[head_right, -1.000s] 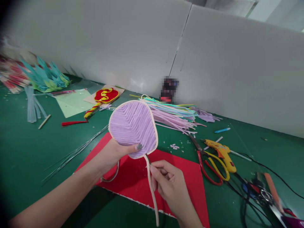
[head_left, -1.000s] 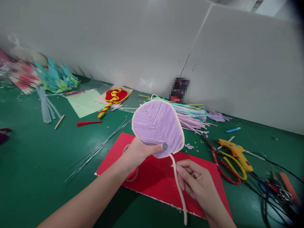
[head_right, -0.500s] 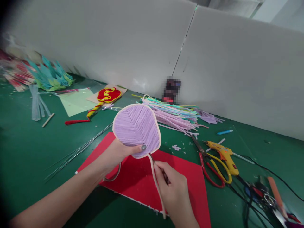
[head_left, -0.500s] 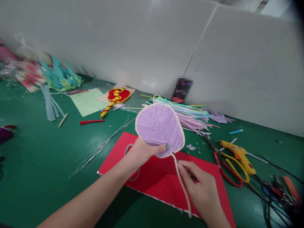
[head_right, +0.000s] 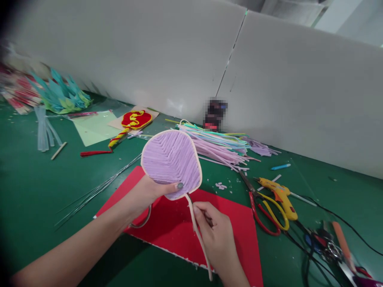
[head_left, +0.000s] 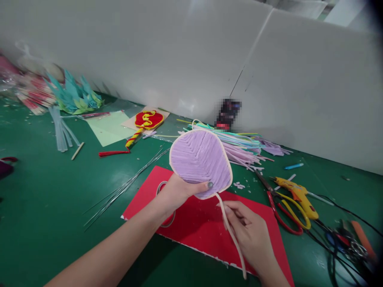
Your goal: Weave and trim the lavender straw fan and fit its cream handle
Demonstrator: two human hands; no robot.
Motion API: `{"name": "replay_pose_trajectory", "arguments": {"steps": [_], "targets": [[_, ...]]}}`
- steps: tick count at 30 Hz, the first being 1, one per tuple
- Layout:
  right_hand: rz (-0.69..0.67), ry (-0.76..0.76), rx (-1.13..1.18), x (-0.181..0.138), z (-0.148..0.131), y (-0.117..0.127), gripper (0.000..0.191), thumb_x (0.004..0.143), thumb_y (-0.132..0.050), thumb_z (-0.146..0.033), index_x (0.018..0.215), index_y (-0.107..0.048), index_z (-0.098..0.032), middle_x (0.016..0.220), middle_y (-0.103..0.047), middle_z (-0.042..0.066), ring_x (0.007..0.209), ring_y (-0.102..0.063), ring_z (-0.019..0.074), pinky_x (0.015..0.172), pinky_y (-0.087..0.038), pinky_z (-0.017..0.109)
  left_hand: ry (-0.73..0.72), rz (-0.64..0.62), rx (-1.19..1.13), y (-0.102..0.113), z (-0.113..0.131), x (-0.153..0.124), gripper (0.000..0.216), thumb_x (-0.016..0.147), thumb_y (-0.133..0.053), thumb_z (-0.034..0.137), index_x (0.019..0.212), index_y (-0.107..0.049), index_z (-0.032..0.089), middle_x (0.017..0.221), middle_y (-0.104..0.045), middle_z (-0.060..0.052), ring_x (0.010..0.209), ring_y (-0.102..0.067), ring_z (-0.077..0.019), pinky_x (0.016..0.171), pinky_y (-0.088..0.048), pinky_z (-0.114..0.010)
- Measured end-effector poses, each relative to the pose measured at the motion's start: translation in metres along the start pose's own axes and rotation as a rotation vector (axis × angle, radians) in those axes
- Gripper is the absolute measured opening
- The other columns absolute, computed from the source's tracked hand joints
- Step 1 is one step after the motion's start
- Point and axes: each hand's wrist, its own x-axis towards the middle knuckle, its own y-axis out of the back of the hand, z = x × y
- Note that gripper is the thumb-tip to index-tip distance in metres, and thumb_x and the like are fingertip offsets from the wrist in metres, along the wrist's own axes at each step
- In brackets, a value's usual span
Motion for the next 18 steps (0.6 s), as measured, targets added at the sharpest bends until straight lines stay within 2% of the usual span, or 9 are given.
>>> {"name": "replay_pose_trajectory", "arguments": {"steps": [4, 7, 9, 14, 18], "targets": [[-0.112, -0.276, 0.27, 0.0, 0.003, 0.001, 0.029, 0.08, -0.054, -0.044, 0.088, -0.063, -0.018, 0.051, -0.046, -0.005, 0.042, -0.037, 0.0059, 0.037, -0.027, 0.015, -0.001, -0.021, 0.007, 0.0, 0.002, -0.001, 0.066, 0.058, -0.077, 0.025, 0.119, -0.054, 0.024, 0.119, -0.059, -0.008, 0.112, -0.052, -0.0243, 0.098, -0.036, -0.042], [-0.162, -0.364, 0.377, 0.001, 0.003, 0.002, 0.033, 0.078, -0.055, -0.048, 0.088, -0.061, -0.017, 0.049, -0.037, -0.007, 0.04, -0.026, 0.004, 0.036, -0.019, 0.015, 0.001, -0.028, -0.004, -0.001, 0.004, -0.003, 0.066, 0.058, -0.077, 0.025, 0.12, -0.053, 0.025, 0.116, -0.062, -0.007, 0.111, -0.052, -0.0243, 0.099, -0.036, -0.042], [-0.137, -0.344, 0.374, 0.003, 0.001, 0.003, 0.033, 0.077, -0.056, -0.048, 0.087, -0.062, -0.017, 0.05, -0.04, -0.007, 0.04, -0.028, 0.0041, 0.037, -0.021, 0.015, -0.001, -0.01, -0.038, -0.004, 0.003, -0.004, 0.064, 0.061, -0.075, 0.025, 0.12, -0.053, 0.025, 0.115, -0.062, -0.007, 0.11, -0.053, -0.0235, 0.099, -0.036, -0.042], [-0.05, -0.183, 0.207, 0.005, -0.002, 0.003, 0.026, 0.081, -0.053, -0.041, 0.081, -0.063, -0.017, 0.053, -0.054, -0.002, 0.046, -0.045, 0.0078, 0.043, -0.036, 0.016, -0.023, 0.06, -0.201, -0.011, -0.003, -0.004, 0.055, 0.068, -0.07, 0.027, 0.12, -0.053, 0.025, 0.119, -0.06, -0.005, 0.111, -0.053, -0.0215, 0.098, -0.038, -0.038], [0.054, 0.005, -0.037, 0.001, -0.001, 0.002, 0.022, 0.082, -0.051, -0.034, 0.084, -0.066, -0.019, 0.072, -0.068, 0.003, 0.062, -0.062, 0.014, 0.052, -0.046, 0.018, -0.017, 0.089, -0.239, -0.01, -0.006, -0.003, 0.057, 0.066, -0.071, 0.026, 0.12, -0.053, 0.023, 0.119, -0.06, -0.006, 0.109, -0.054, -0.0227, 0.096, -0.041, -0.038]]}}
